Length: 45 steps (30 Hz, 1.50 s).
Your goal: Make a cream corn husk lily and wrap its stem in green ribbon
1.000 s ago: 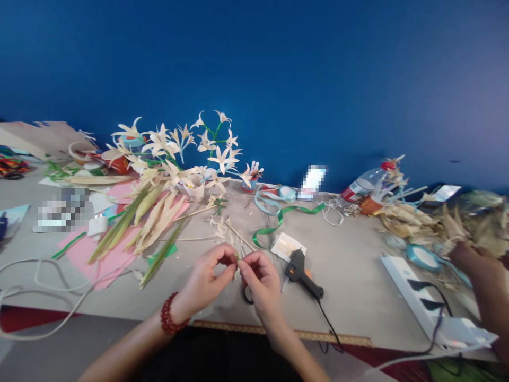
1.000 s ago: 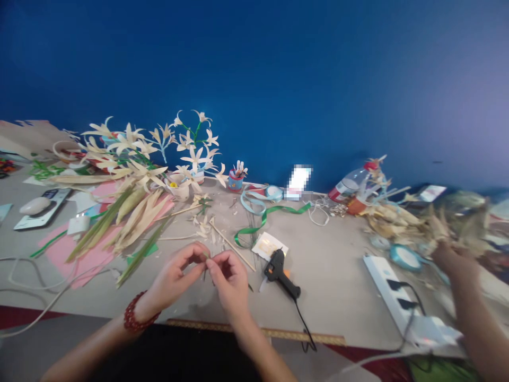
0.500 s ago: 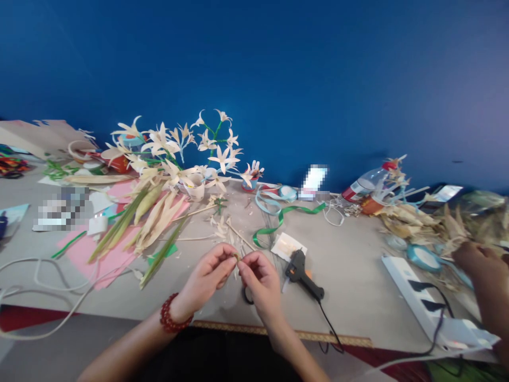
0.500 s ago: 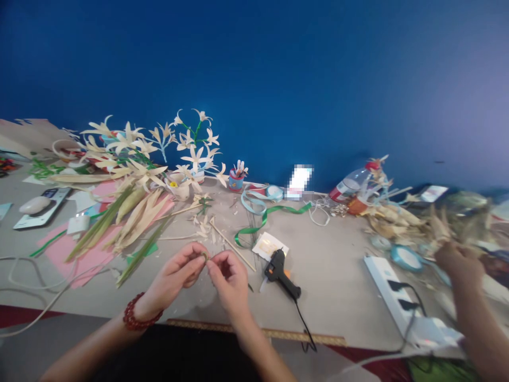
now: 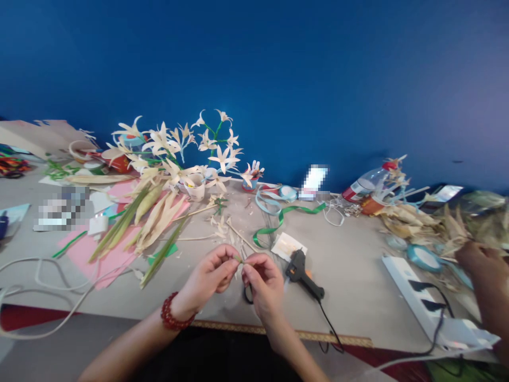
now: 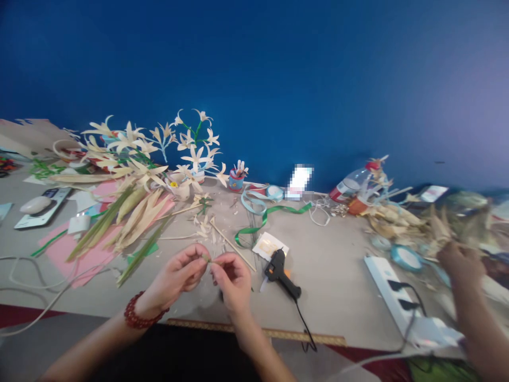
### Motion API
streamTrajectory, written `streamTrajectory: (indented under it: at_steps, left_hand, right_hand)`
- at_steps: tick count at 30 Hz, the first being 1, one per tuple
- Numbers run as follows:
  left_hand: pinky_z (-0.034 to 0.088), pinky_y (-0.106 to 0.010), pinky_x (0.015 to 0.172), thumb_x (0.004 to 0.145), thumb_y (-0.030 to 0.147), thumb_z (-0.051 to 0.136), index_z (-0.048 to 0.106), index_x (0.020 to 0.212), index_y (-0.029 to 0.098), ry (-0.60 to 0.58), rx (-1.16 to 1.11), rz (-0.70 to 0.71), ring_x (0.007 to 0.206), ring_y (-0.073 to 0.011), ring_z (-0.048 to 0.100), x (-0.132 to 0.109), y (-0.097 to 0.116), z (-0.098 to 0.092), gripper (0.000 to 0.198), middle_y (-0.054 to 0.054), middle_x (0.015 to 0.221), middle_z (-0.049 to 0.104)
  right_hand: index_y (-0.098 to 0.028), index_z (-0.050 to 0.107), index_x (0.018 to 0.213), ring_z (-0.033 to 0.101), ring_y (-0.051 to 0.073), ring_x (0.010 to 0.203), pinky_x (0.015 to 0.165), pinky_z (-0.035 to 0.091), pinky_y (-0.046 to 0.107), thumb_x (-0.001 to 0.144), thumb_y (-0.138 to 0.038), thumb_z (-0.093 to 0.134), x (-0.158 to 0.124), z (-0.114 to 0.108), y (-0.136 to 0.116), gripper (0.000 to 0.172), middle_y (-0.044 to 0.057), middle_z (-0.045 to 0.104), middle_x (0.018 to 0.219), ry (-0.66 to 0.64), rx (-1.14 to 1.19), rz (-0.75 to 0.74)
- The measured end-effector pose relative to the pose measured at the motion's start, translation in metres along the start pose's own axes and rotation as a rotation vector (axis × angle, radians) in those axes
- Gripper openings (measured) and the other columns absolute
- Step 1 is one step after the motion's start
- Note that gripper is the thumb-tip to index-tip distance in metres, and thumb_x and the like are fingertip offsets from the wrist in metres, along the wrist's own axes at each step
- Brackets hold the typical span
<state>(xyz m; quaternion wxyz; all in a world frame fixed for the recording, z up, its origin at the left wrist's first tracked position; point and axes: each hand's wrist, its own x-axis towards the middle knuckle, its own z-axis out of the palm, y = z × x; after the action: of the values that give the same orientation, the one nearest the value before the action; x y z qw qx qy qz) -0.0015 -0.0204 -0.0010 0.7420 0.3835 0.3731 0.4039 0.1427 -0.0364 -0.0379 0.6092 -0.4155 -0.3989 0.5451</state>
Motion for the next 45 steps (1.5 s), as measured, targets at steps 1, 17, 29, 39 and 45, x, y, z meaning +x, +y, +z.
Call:
streamTrajectory:
  at_steps: [1,17,29,39,45]
  left_hand:
    - [0.013,-0.017,0.04,0.085,0.044,0.064,0.051,0.088,0.019,-0.006,-0.015,-0.009,0.039,-0.003,0.019,0.0,0.0,0.0,0.028,0.012,0.05,0.035]
    - [0.024,-0.019,0.043,0.083,0.032,0.063,0.055,0.08,0.018,0.095,0.305,0.145,0.044,-0.0053,0.028,-0.001,0.001,0.002,0.016,0.009,0.055,0.039]
    - [0.022,-0.018,0.04,0.084,0.037,0.063,0.056,0.084,0.017,0.077,0.271,0.111,0.043,-0.0042,0.028,0.0,0.001,0.003,0.021,0.008,0.058,0.04]
    - [0.015,-0.016,0.039,0.083,0.039,0.067,0.053,0.085,0.019,-0.027,-0.047,-0.021,0.04,-0.002,0.019,-0.002,0.001,0.003,0.025,0.012,0.053,0.034]
    - [0.039,-0.021,0.051,0.084,0.03,0.063,0.064,0.09,0.018,-0.008,0.183,0.181,0.053,-0.0085,0.047,-0.002,-0.002,-0.003,0.014,0.002,0.069,0.056]
  right_hand:
    - [-0.021,0.067,0.08,0.05,0.01,0.05,0.048,0.042,0.023,0.078,-0.036,0.075,0.0,-0.001,0.0,0.016,-0.002,0.06,0.065,-0.01,-0.001,-0.006]
    - [-0.029,0.073,0.101,0.065,0.021,0.076,0.07,0.051,0.035,0.085,-0.011,0.064,0.014,-0.014,-0.032,0.026,0.005,0.071,0.083,-0.3,-0.512,-0.486]
    - [-0.022,0.065,0.088,0.057,0.015,0.067,0.063,0.047,0.027,0.092,-0.023,0.058,0.007,-0.01,-0.036,0.009,0.003,0.062,0.08,-0.242,-0.418,-0.292]
    - [-0.021,0.065,0.084,0.051,0.007,0.055,0.044,0.041,0.018,0.084,-0.03,0.069,0.009,-0.006,-0.022,0.01,-0.001,0.056,0.083,-0.188,0.158,0.073]
    - [-0.019,0.064,0.081,0.05,0.008,0.049,0.046,0.043,0.019,0.082,-0.03,0.071,0.009,-0.011,-0.021,0.013,-0.002,0.061,0.066,-0.136,0.131,0.076]
